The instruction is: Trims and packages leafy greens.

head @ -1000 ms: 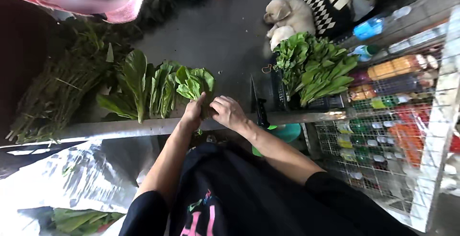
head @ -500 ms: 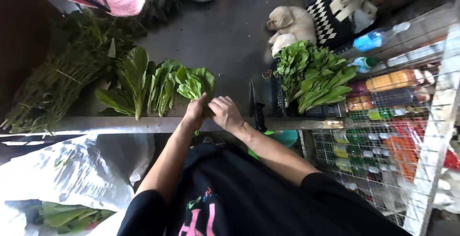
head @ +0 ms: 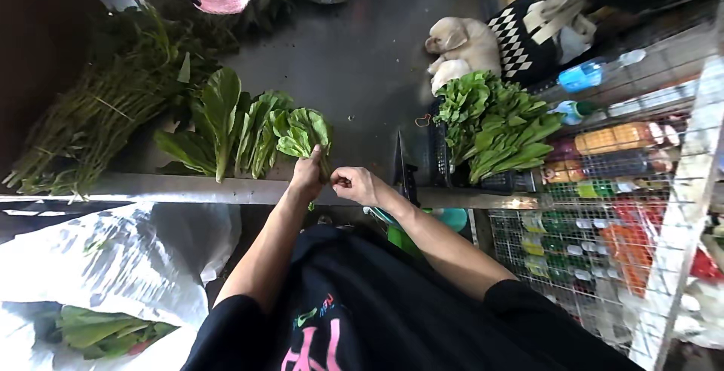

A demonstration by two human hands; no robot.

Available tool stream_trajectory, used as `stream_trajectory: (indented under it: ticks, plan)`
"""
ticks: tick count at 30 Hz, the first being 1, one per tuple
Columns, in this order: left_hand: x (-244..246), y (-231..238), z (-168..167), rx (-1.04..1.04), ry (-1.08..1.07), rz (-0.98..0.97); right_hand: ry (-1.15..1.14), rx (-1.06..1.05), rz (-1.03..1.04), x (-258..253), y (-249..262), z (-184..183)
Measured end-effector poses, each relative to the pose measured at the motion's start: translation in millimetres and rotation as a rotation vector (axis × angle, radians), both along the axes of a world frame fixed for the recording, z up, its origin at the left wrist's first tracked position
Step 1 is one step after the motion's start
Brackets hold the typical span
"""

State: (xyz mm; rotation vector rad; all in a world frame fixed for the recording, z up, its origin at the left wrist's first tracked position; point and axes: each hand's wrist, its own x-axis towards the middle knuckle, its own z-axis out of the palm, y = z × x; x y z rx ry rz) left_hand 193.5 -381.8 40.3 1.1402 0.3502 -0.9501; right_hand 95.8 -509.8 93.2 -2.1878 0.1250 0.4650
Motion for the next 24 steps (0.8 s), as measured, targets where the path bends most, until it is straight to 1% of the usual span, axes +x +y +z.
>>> stream_trajectory:
  ticks: [4,8,11,13,18,24]
  plan:
    - [-11,-5,1,-0.044,0.047,0.095,-0.192,-0.063,-0.015,-18,6,-21]
    - [-15,-1,6,-0.174,0.135,0.187,-0.455,-0.218,-0.124,-34,13,-47]
    - [-16,0,7,-0.245,0.149,0.137,-0.583,-0.267,-0.231,-39,12,-61]
    - [-18,0,7,-0.259,0.147,0.110,-0.596,-0.248,-0.270,-41,12,-64]
    - [-18,-4,-1,-0.286,0.176,0.158,-0.508,-0.150,-0.349,-44,9,-64]
    - [-17,-4,-1,-0.264,0.155,0.175,-0.580,-0.161,-0.342,-42,11,-72]
